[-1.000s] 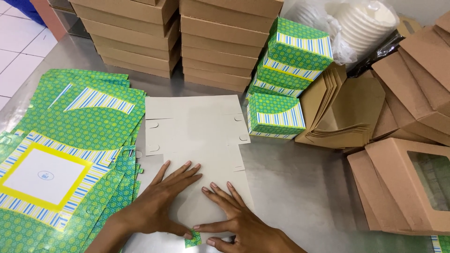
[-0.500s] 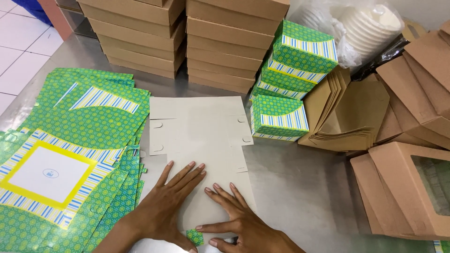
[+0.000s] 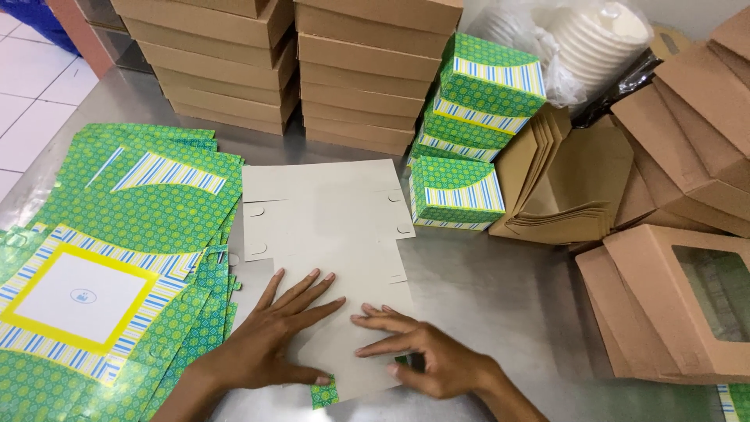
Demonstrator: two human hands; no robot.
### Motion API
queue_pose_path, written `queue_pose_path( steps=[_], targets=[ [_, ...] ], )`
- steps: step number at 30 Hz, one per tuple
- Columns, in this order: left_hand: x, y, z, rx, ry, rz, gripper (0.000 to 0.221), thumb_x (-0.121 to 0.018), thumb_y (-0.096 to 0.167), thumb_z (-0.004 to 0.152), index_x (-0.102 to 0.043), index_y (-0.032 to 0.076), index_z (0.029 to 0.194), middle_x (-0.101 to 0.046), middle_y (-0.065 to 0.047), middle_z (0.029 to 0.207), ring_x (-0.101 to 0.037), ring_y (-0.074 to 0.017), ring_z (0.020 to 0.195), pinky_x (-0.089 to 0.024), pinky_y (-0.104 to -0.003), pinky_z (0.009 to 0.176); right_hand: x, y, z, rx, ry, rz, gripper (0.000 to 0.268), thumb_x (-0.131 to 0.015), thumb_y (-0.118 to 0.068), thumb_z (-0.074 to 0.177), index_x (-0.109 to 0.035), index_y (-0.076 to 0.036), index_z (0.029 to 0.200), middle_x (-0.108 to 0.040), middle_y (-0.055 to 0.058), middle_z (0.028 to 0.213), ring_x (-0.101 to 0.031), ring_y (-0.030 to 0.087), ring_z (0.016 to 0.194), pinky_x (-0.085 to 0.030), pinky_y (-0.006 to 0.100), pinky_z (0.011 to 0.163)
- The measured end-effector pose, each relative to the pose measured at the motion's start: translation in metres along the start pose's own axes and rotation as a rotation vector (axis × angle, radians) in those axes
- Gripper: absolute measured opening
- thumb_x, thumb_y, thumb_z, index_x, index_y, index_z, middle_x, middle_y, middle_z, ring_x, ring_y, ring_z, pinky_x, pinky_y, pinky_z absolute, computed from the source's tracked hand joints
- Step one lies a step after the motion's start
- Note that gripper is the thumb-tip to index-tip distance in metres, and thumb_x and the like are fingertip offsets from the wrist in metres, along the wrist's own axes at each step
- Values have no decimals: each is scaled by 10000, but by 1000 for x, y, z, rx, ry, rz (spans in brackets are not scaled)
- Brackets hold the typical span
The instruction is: Assembling cardboard boxes from flat templates by folding and tucking tabs on a stainless steel prep table.
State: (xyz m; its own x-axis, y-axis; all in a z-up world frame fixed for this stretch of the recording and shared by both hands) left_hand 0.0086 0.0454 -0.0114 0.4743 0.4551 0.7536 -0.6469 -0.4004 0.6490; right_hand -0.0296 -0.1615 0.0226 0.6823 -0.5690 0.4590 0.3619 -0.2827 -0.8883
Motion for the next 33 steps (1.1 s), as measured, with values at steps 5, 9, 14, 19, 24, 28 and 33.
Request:
queue_pose_path(
  steps=[5,9,14,19,24,28,33],
  targets=[
    [4,2,-2,-22,31,-54,718,-954,399,775,-675,235,1415,-245,-149,1682,-130,-334,1567,91,-622,1173,17,3,-15,-114,-46,-9,598,-451,88,787,-739,-146,1256,-374,130,1666,-178,345,1604,-181,573,1261],
    [8,21,-4,-33,-132,-137,605,-928,398,702,-800,229,1268,-213,-141,1685,-18,-363,1567,229,-693,1103,16,3,-17,-138,-22,-76,448,-538,83,839,-797,-193,1080,-394,145,1659,-201,322,1600,-209,502,1256],
    [5,19,-7,-35,-165,-199,232,-926,242,740,-857,233,961,-215,-125,1700,-2,-375,1582,247,-685,1115,26,11,-25,-238,15,-151,318,-614,74,780,-719,-190,921,-436,112,1650,-237,273,1598,-223,461,1236],
    [7,18,-8,-33,-152,-237,120,-936,187,742,-827,211,785,-260,-118,1707,-18,-350,1601,224,-650,1149,38,22,-35,-306,54,-183,312,-655,70,714,-717,-191,872,-445,79,1652,-304,242,1582,-267,384,1208],
    [6,20,-6,24,-198,-202,266,-977,362,650,-780,218,756,-260,-88,1717,-4,-317,1609,222,-626,1159,41,19,-34,-354,81,-178,119,-779,-82,827,-735,-190,848,-491,71,1627,-345,233,1566,-254,397,1218],
    [4,18,-6,36,-184,-229,263,-966,355,720,-764,186,723,-259,-96,1718,-5,-314,1612,202,-620,1170,42,17,-32,-403,95,-166,66,-800,-174,873,-757,-178,823,-493,60,1627,-380,225,1552,-254,400,1220],
    [4,12,-8,-15,-47,-244,351,-897,242,826,-611,128,658,-384,-98,1684,-131,-317,1608,131,-609,1195,41,16,-30,-392,162,-216,208,-797,-258,883,-735,-140,724,-565,43,1570,-467,196,1506,-397,409,1154]
  ],
)
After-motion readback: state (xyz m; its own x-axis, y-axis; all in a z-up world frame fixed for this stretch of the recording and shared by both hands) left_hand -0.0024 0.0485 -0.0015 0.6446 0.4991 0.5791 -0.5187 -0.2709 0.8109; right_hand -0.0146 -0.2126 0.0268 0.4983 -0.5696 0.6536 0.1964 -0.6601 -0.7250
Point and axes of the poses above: each hand's wrist, its own z-axis towards the middle knuckle, its own x-axis out of the back of the hand, y = z × x, the point moved 6 cm from there along z, towards the middle knuckle
